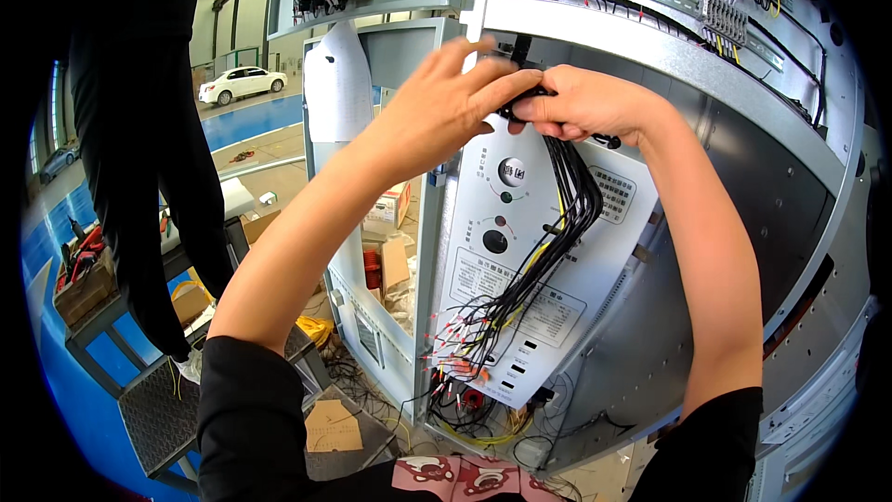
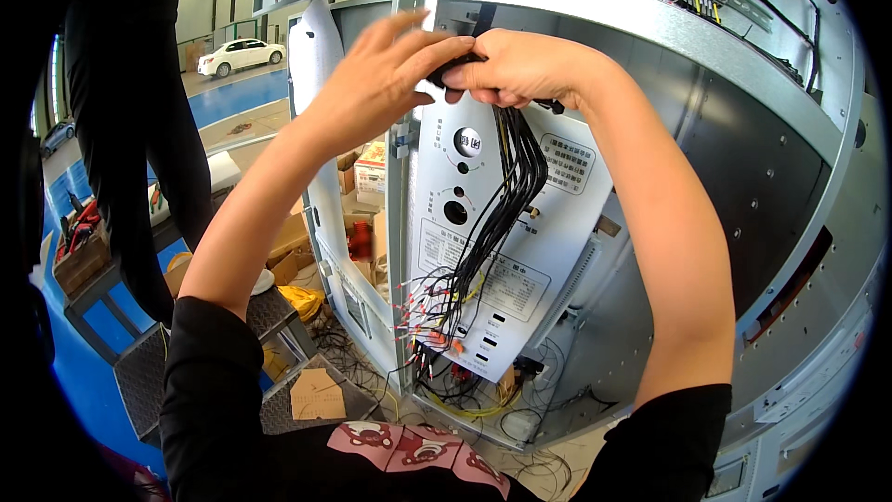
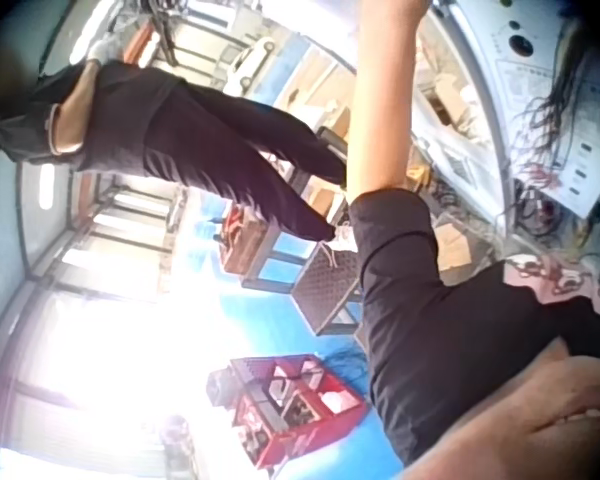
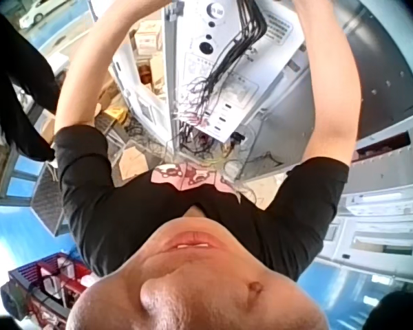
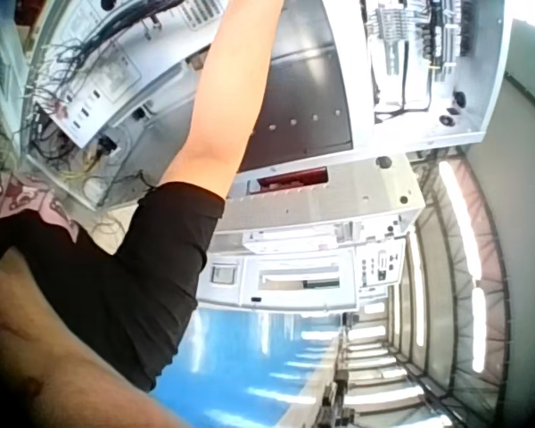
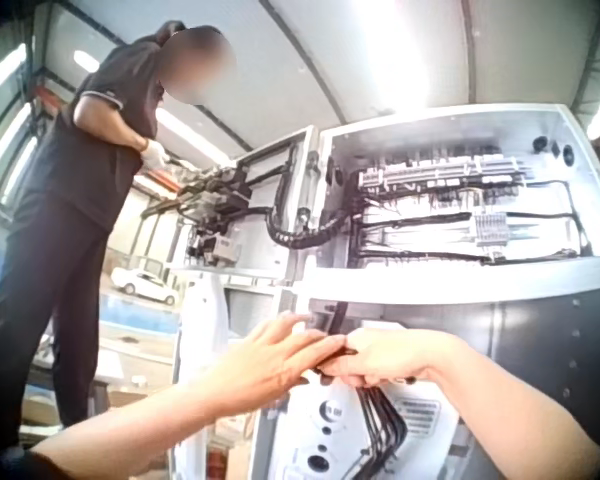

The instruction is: The person organizes a bundle of black and yellow wires inside an open electrical cabinet. They gather the wires, align them, and secure them with a zip tie while another person works nearby.

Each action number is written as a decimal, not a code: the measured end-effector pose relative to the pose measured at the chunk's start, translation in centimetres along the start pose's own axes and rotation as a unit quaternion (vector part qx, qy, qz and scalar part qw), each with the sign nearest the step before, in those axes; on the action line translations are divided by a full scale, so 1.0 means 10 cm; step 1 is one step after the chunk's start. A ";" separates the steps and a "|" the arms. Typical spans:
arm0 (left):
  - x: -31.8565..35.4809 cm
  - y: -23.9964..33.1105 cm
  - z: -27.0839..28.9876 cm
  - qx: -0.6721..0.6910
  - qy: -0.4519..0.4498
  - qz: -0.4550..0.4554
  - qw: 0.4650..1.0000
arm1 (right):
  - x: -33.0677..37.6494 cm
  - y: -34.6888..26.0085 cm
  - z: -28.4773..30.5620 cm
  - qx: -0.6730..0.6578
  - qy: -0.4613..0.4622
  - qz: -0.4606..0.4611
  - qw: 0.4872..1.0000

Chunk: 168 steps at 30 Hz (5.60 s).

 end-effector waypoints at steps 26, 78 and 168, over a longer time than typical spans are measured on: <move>0.18 -0.07 -0.46 0.097 -0.042 0.161 0.981 | -0.30 0.35 0.12 -0.026 0.048 -0.067 0.996; -0.25 0.88 -1.40 0.776 0.131 0.381 0.485 | 0.76 0.49 0.23 0.325 0.154 -0.067 0.930; -0.88 -0.24 -0.06 0.537 0.074 0.115 0.833 | 0.37 0.17 0.52 -0.403 0.073 0.218 0.886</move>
Point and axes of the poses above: each hand's wrist, its own x-axis away from the middle knuckle, its own z-axis out of the back of the hand, y = z × x, the point moved 5 cm from there along -x, towards the middle knuckle, and after that the axes turned 4 degrees about -z, right-handed, at the moved point
